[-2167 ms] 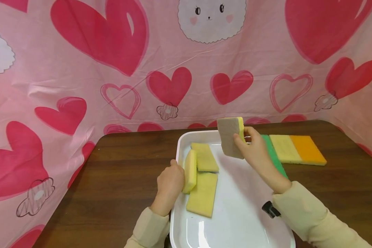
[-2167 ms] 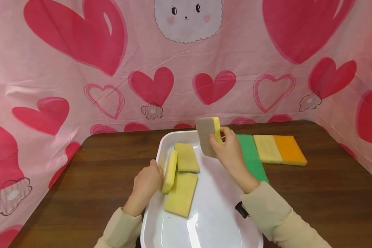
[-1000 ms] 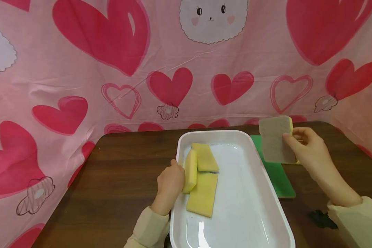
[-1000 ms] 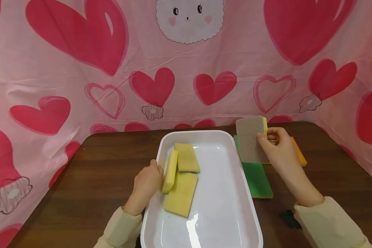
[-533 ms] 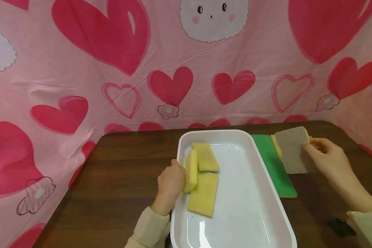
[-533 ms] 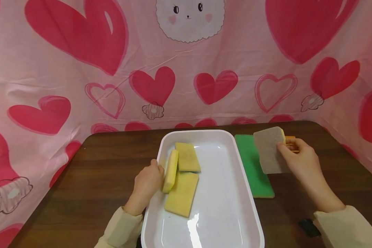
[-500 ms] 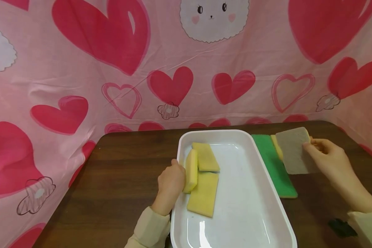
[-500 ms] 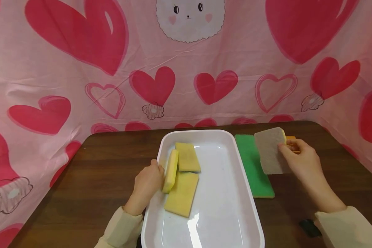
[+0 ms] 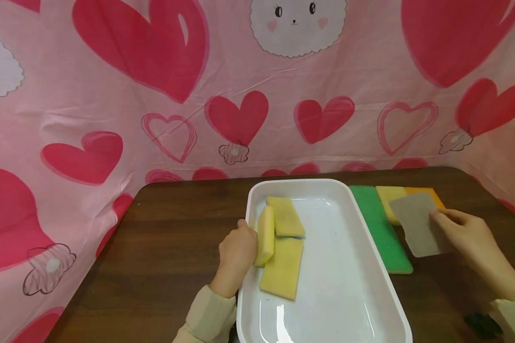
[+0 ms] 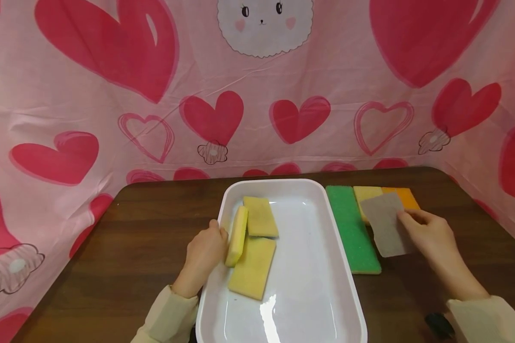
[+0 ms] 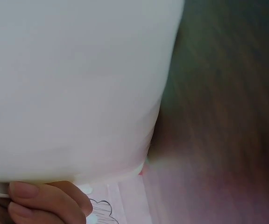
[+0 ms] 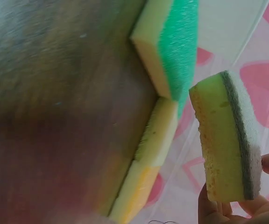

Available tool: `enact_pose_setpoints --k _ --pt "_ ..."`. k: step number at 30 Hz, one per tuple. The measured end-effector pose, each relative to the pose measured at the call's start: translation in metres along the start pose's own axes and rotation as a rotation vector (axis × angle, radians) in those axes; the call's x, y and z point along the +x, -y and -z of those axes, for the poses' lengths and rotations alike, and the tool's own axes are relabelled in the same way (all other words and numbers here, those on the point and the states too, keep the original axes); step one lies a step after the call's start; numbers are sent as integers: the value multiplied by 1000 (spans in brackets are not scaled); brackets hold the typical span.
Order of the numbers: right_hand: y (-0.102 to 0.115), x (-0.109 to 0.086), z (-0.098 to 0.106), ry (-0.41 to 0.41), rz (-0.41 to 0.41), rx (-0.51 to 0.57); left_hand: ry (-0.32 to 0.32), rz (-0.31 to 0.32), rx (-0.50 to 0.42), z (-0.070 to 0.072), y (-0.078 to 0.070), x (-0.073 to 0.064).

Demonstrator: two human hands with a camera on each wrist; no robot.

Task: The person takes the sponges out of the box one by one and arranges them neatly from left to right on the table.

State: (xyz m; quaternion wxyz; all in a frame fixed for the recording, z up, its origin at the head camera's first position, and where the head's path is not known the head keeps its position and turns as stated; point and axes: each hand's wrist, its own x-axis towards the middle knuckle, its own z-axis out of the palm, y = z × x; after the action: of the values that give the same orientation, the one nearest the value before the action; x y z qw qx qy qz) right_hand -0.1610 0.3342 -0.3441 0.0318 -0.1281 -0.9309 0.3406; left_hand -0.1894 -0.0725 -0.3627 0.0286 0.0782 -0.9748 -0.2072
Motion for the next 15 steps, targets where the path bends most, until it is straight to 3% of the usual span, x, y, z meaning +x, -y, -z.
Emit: enact_pose_setpoints --k 15 --pt "-24 5 -2 190 -179 -4 -61 -56 0 1 0 -3"
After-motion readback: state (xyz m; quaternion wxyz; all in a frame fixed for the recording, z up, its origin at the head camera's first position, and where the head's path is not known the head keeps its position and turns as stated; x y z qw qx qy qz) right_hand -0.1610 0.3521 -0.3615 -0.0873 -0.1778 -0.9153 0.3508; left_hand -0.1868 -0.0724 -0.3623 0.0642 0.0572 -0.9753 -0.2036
